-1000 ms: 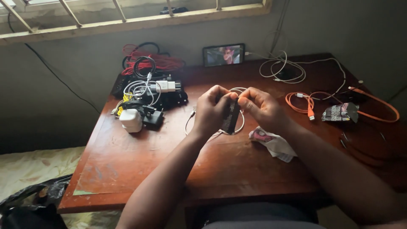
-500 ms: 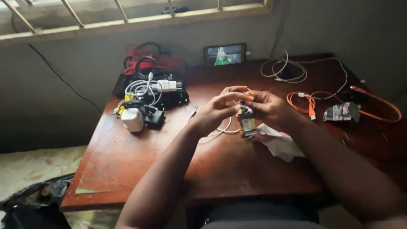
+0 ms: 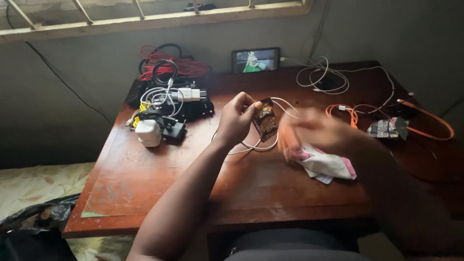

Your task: Cleaning a white USB cable by wiping it with a cloth.

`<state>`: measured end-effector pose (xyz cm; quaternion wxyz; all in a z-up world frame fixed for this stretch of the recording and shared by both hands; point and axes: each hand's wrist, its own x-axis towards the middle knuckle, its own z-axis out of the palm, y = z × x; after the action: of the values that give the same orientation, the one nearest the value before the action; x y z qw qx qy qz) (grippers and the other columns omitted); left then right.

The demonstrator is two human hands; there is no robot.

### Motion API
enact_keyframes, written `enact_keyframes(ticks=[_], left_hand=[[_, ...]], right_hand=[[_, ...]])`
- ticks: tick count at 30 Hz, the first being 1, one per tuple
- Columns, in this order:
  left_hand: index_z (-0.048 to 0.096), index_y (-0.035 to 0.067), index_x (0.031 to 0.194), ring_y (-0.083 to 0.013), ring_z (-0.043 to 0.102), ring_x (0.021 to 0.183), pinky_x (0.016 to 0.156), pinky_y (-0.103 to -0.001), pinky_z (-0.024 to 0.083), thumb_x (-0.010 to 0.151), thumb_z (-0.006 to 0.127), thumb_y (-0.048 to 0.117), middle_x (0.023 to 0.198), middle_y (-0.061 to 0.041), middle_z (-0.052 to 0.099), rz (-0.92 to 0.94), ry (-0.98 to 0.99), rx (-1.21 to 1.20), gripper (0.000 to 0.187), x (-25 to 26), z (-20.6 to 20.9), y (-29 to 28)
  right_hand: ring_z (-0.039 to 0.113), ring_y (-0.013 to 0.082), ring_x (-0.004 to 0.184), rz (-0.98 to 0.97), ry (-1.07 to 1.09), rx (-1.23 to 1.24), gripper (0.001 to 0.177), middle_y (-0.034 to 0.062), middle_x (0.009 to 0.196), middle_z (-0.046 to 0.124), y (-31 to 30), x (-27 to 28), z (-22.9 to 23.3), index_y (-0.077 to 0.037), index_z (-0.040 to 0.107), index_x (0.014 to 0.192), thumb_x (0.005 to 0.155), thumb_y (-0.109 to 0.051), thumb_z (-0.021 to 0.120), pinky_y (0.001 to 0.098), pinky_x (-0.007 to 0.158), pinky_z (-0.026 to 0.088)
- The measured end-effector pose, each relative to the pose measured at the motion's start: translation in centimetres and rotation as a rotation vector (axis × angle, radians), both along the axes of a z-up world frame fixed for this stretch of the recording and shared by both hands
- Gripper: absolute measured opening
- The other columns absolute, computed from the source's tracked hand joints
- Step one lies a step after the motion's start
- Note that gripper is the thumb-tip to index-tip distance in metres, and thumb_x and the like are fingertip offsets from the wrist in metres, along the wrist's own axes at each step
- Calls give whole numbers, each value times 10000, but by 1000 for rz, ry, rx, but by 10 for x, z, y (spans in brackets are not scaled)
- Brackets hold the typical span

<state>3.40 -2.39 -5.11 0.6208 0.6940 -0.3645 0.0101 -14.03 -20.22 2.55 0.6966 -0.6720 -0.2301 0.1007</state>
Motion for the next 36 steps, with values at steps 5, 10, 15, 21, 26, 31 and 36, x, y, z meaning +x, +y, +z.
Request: enact_keyframes(ticks=[5,10,15,21,26,31,36], left_hand=[[647,7,915,-95,590,722,669,-285,508,952,722,176,760,-52,668,36,-21,9,189,-2,6,0],[667,-6,955,-105,619,732,688,-286,526,957,716,163,787,-57,688,54,-88,12,175,0,2,2],[686,8,1014,-93,646,798,729,-282,545,950,709,133,864,-58,735,-82,36,-7,143,-3,0,-1],[730,-3,1003,-161,669,799,761,-313,550,920,705,71,903,-113,729,-75,-188,132,114,-27,11,1],[721,5,990,-179,715,821,755,-319,562,906,730,117,913,-118,741,-84,-109,147,140,-35,17,0],[715,-8,965,-157,706,813,756,-318,559,919,717,96,916,-121,736,-32,-161,200,114,-32,6,-7],[709,-10,975,-110,685,817,750,-293,575,977,660,110,892,-73,748,-213,283,-23,129,-26,-9,-16]], right_hand=[[601,264,1098,695,-22,-136,443,164,1137,691,67,-47,64,-17,598,1071,1087,-455,536,355,1006,474],[677,208,1019,75,-249,-339,189,98,1096,716,46,-17,-1,-32,694,1069,1013,-203,638,334,925,545],[643,173,730,-864,-542,-707,230,96,900,641,13,27,-17,-6,631,1001,913,-198,723,333,667,530],[677,178,782,-711,-547,-714,181,91,872,672,-3,44,-43,-23,682,964,895,-176,749,343,705,541],[675,204,738,-684,-558,-705,178,110,836,673,1,44,-43,-6,676,895,883,-167,751,361,653,530],[665,260,699,-730,-648,-712,147,137,786,661,10,39,-38,11,655,825,844,-107,740,391,622,506],[625,369,831,-813,-886,-828,65,162,846,620,18,35,-38,12,606,835,838,-22,662,464,727,506]])
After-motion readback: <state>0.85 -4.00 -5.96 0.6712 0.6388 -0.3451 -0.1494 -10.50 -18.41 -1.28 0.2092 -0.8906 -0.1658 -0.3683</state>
